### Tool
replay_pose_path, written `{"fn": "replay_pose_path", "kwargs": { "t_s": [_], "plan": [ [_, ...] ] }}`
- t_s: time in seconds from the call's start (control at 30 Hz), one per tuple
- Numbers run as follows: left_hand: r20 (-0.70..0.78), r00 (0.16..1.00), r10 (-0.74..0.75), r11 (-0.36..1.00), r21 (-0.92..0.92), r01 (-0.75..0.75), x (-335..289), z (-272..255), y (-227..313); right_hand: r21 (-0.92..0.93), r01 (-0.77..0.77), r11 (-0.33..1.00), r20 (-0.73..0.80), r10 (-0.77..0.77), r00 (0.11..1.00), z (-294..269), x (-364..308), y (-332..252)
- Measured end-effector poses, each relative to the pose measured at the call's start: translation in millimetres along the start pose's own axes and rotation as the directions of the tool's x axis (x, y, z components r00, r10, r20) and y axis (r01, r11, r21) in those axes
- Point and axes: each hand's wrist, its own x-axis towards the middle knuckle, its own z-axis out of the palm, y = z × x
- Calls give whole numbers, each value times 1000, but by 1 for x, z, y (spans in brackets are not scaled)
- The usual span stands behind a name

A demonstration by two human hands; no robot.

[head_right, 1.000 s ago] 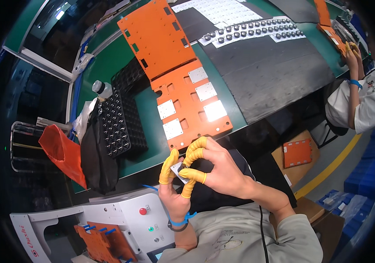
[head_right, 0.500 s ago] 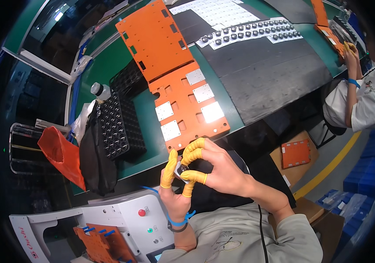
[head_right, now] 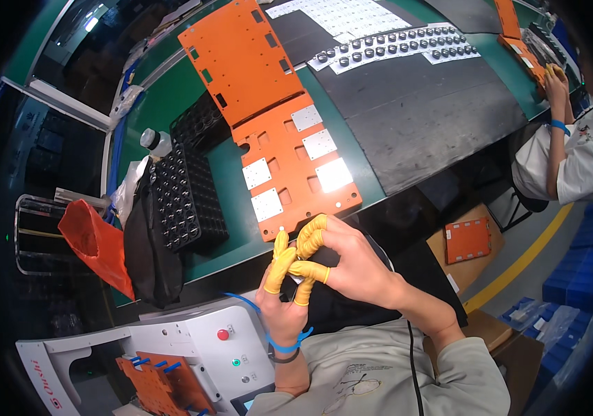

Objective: The person places small silver components onto an orange circuit board and secures them with a yellow tool. They then place the board into a white machine labeled 'Oushi' and press a button. The person repeats this process with multiple boards, handling them one at a time.

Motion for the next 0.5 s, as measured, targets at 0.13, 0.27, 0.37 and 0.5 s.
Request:
{"fn": "replay_pose_path", "kwargs": {
  "t_s": [0.13,0.27,0.37,0.5],
  "plan": [
    [-45,990,-134,954,-276,116,1,8,2,-117,119,986,-46,-125,991,1,-5,-1],
    [-77,958,-276,734,-660,158,9,15,7,-228,240,944,-32,-253,967,-6,-6,-7],
    [43,933,-357,479,-849,223,13,15,9,-350,312,883,-77,-359,930,-4,-7,-9],
    [234,919,-316,343,-876,340,24,20,23,-543,340,768,-235,-528,816,-8,-10,10]
  ]
}}
